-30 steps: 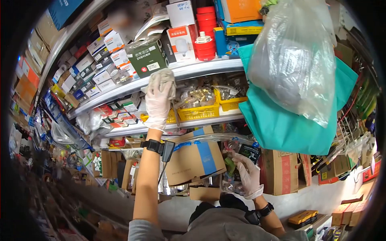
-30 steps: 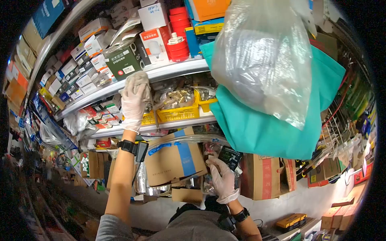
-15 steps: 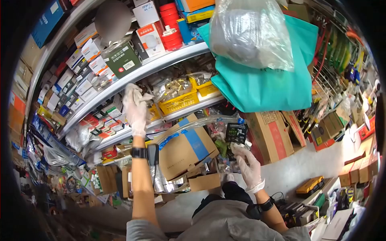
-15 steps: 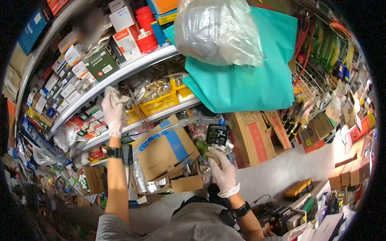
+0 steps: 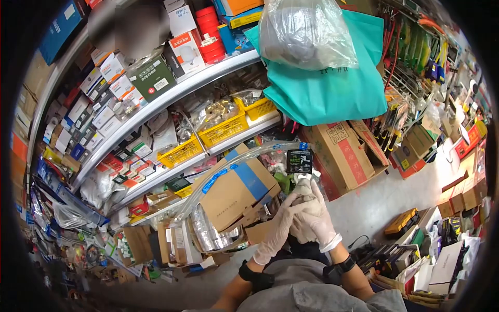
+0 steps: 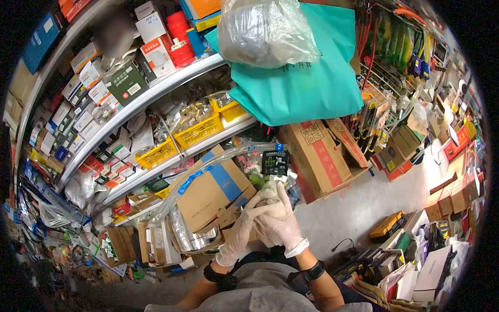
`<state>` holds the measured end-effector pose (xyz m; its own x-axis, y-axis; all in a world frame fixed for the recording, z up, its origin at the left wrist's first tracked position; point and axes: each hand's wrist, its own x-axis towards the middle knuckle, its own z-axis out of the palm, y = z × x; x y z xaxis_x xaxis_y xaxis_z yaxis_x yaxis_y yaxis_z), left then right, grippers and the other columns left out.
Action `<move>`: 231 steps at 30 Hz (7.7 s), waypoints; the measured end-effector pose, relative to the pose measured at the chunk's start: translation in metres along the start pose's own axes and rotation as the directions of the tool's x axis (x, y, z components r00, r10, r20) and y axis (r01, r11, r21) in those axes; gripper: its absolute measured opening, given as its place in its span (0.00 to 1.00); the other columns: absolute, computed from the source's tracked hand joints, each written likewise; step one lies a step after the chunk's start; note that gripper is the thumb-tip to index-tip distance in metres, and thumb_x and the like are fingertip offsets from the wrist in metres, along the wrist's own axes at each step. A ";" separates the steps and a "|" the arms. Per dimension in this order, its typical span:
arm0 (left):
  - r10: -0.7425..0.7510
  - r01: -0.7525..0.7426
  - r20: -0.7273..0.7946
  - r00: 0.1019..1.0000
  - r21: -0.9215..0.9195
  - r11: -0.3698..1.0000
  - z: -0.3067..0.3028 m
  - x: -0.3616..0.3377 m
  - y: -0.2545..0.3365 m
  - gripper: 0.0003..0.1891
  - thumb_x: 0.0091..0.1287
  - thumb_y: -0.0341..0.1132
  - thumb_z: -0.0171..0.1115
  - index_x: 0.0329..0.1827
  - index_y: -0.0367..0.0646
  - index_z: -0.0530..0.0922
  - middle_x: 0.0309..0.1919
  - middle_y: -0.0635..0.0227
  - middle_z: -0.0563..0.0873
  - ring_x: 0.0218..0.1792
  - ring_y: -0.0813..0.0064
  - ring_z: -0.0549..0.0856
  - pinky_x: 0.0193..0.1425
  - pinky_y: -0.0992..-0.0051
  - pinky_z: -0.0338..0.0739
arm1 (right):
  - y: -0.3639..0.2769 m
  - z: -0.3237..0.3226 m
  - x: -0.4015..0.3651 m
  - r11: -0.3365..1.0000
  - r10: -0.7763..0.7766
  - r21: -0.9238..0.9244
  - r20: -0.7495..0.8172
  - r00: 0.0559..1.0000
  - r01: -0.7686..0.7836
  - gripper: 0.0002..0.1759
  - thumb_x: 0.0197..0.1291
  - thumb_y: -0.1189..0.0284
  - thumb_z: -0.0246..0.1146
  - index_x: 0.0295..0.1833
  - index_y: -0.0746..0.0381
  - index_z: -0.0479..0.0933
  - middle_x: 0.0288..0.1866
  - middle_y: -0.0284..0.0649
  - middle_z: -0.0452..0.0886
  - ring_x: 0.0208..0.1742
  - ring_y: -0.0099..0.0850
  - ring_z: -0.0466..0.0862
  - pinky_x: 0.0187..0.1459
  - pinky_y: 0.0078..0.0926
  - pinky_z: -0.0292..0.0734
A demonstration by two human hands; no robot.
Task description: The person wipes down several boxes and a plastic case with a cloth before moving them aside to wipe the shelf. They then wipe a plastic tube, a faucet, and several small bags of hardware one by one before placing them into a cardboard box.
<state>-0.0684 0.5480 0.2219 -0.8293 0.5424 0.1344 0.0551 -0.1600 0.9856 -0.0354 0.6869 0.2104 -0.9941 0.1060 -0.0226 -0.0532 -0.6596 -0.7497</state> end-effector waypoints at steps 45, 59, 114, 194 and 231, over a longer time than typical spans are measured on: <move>-0.283 0.282 -0.071 0.956 -0.026 0.959 0.078 0.042 -0.059 0.25 0.76 0.50 0.55 0.65 0.39 0.76 0.53 0.67 0.84 0.52 0.78 0.81 0.55 0.77 0.76 | -0.091 -0.142 -0.003 0.765 -0.211 -0.641 -0.161 0.964 0.060 0.35 0.47 0.75 0.71 0.63 0.67 0.71 0.54 0.39 0.83 0.61 0.26 0.79 0.77 0.33 0.55; -0.318 0.321 -0.046 0.947 0.119 0.940 0.097 0.044 -0.075 0.17 0.76 0.39 0.57 0.58 0.34 0.78 0.50 0.66 0.85 0.53 0.78 0.83 0.60 0.77 0.75 | -0.128 -0.143 -0.004 0.318 -0.169 -0.925 -0.269 0.948 -0.206 0.28 0.52 0.67 0.74 0.60 0.55 0.78 0.61 0.43 0.79 0.59 0.40 0.81 0.61 0.30 0.75; -0.441 -0.242 -0.597 0.670 -0.738 0.630 -0.013 -0.063 -0.095 0.30 0.69 0.38 0.60 0.73 0.40 0.65 0.65 0.53 0.75 0.68 0.53 0.73 0.72 0.56 0.71 | 0.035 -0.126 0.124 0.946 0.020 -0.322 -0.020 1.000 -0.025 0.02 0.54 0.78 0.58 0.33 0.60 0.72 0.36 0.30 0.71 0.44 0.22 0.70 0.50 0.20 0.67; 0.097 0.299 -0.430 0.897 0.755 0.584 -0.003 -0.072 0.013 0.27 0.59 0.40 0.70 0.62 0.46 0.78 0.55 0.56 0.82 0.51 0.54 0.85 0.55 0.68 0.80 | 0.069 -0.020 0.013 0.875 0.186 -0.480 0.216 0.959 -0.062 0.09 0.63 0.73 0.51 0.44 0.62 0.75 0.42 0.30 0.74 0.44 0.19 0.74 0.48 0.20 0.72; -0.107 0.305 -0.329 0.938 0.639 0.707 -0.046 -0.132 0.004 0.18 0.62 0.37 0.68 0.55 0.44 0.82 0.47 0.55 0.86 0.49 0.59 0.86 0.56 0.68 0.78 | 0.036 0.413 0.017 0.178 0.423 0.259 0.851 -0.312 0.949 0.15 0.46 0.71 0.70 0.41 0.63 0.79 0.38 0.48 0.84 0.41 0.44 0.84 0.42 0.39 0.83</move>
<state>0.0158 0.4375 0.2038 -0.9671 0.2541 -0.0130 0.1414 0.5790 0.8030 -0.0931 0.3579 0.4558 0.2073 -0.9452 0.2523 -0.9776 -0.2100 0.0164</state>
